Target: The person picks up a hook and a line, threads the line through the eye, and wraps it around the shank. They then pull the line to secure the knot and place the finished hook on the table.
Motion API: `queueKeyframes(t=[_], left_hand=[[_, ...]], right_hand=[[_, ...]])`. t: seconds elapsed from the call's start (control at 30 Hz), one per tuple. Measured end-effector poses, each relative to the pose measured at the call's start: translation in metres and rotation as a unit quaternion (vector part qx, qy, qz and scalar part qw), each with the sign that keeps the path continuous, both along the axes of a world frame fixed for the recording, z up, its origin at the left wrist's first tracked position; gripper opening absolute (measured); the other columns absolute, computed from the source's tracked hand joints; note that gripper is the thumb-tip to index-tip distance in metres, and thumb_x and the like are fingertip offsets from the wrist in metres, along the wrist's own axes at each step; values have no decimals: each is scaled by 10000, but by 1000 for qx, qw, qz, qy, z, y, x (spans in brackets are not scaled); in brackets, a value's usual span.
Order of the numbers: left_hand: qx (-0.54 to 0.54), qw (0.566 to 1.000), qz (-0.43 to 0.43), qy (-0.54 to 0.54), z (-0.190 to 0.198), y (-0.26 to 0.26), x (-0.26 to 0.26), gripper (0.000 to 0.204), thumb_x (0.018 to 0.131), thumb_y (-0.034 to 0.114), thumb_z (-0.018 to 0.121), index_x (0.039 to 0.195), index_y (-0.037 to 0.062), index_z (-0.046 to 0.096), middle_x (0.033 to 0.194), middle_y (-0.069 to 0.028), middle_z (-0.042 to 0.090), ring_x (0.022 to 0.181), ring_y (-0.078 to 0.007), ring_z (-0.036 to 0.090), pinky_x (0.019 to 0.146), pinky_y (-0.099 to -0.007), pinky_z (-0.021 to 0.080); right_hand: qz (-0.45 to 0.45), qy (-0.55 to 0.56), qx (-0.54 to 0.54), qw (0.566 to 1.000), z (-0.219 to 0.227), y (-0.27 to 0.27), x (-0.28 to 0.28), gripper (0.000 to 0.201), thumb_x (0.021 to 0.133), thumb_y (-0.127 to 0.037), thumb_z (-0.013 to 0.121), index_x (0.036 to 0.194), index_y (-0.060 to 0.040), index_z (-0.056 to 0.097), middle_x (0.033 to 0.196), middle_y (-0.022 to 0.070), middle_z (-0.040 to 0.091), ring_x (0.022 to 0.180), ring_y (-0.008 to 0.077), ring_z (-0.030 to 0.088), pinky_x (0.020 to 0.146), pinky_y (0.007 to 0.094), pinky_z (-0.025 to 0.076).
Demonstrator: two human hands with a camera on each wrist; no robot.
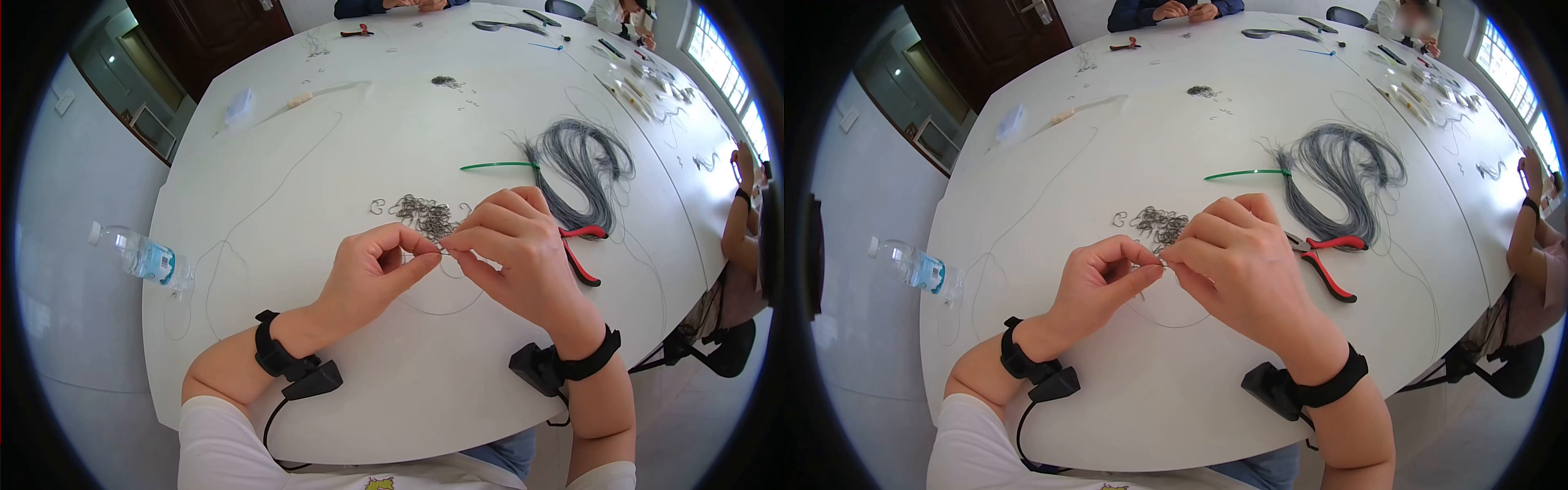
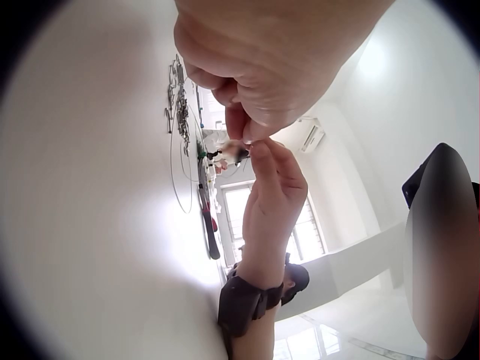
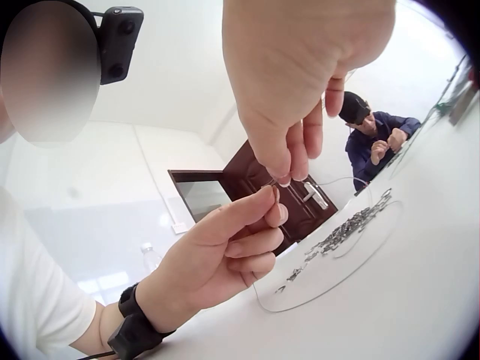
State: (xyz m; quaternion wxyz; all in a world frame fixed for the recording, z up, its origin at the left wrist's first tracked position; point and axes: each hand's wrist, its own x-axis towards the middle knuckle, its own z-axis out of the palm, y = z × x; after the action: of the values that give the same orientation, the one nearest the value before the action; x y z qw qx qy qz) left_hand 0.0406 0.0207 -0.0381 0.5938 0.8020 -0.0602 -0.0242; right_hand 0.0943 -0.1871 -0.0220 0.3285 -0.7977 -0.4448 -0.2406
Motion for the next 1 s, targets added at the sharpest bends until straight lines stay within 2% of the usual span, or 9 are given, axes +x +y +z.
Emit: queueKeyframes(t=[1.0], left_hand=[[10,1000,6,-10,1,-2,-1,93,915,125,727,931,38,697,637,103,520,560,24,358,518,-179,291]], right_hand=[[-26,-39,-23,999,2,1,-3,93,687,-84,754,711,-100,666,731,-6,615,800,183,608,816,352,458]])
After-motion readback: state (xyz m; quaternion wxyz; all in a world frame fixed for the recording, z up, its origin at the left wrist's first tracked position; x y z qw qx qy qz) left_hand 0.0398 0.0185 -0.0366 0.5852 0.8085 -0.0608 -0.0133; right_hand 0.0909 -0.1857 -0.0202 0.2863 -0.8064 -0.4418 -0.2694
